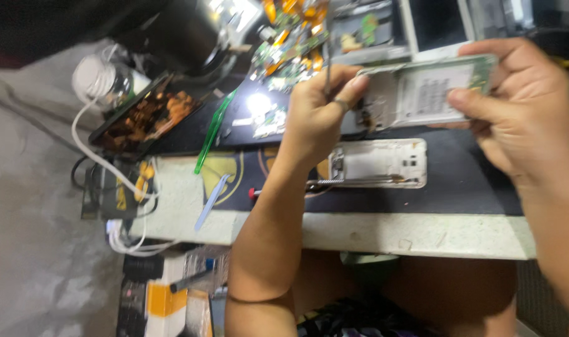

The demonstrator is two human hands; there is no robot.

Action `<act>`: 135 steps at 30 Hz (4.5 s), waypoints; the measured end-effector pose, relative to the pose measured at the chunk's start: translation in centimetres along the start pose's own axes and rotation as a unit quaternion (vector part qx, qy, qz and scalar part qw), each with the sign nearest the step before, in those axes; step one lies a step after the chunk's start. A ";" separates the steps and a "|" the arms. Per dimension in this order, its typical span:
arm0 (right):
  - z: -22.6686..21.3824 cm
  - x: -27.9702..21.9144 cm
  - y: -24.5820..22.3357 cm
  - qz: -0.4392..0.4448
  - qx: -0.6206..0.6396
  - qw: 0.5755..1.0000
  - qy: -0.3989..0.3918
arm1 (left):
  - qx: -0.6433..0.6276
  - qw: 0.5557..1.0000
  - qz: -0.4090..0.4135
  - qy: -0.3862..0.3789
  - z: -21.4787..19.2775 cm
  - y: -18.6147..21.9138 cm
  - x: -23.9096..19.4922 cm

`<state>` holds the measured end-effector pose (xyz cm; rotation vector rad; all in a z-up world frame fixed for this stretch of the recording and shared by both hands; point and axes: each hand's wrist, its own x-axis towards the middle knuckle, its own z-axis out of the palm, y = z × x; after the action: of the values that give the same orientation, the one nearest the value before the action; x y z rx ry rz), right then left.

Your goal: The person disassembles a smartphone, removes the motherboard, and uses a metal tool to pry open the back cover of a black phone. They handle circuit boards, phone casings, and tools on a cluttered workbench.

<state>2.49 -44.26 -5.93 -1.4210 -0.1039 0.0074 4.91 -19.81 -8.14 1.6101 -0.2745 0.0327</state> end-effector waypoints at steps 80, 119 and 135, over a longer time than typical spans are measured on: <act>-1.7 1.0 -0.1 0.039 0.020 0.998 0.034 | 0.054 0.996 -0.026 -0.059 0.7 3.2 -1.1; -3.1 1.5 -1.4 0.080 0.194 0.977 0.027 | 0.344 0.912 0.222 -0.028 2.8 5.0 -0.8; -2.8 1.1 -0.5 -0.008 0.083 0.979 -0.185 | 0.130 0.965 0.204 0.105 2.1 3.6 -1.0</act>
<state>3.75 -46.99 -5.79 -1.2382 -0.4135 0.2635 2.96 -21.84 -4.89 1.7689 -0.4457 0.5741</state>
